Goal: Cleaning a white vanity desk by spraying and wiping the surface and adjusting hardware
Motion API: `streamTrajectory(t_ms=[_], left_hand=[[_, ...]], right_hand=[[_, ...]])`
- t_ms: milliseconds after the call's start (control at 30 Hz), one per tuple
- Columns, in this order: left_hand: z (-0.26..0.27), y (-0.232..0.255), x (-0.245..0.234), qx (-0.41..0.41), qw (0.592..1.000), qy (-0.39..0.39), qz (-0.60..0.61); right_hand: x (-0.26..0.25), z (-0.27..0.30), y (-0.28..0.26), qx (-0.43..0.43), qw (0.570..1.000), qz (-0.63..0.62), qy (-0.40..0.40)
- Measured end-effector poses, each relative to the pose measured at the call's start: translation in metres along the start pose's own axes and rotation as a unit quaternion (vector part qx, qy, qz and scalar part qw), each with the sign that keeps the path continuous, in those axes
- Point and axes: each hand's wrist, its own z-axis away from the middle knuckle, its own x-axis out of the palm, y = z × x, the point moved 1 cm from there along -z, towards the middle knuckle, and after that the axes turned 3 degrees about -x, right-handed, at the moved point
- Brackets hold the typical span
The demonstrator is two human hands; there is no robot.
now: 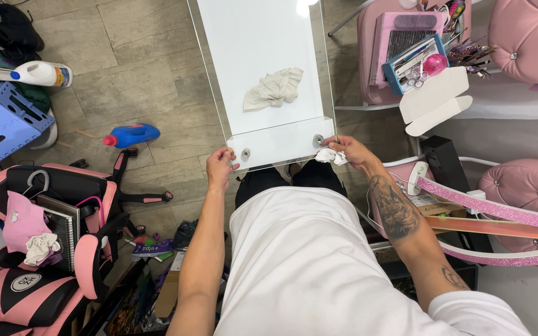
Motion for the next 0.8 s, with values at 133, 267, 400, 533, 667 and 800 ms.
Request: streamTrajectory(t_ms=[133,267,400,533,667,800], left_hand=[[0.002,0.001,0.0,-0.003,1.0,0.008,0.006],[0.0,0.002,0.001,-0.005,1.0,0.005,0.01],[-0.001,0.0,0.0,-0.006,1.0,0.004,0.009],[-0.001,0.002,0.001,-0.003,1.0,0.007,0.003],[-0.005,-0.003,-0.001,-0.004,1.0,0.008,0.004],[-0.005,-0.007,0.0,-0.005,1.0,0.011,0.005]], right_hand=[[0.009,0.007,-0.01,0.003,1.0,0.004,0.009],[0.017,0.01,-0.02,0.003,1.0,0.004,0.014],[0.025,0.016,-0.031,0.006,1.0,0.001,0.009],[0.029,0.02,-0.038,0.004,1.0,0.003,0.007],[0.026,0.015,-0.031,0.002,1.0,-0.001,0.007],[0.022,0.013,-0.025,0.001,1.0,-0.003,0.01]])
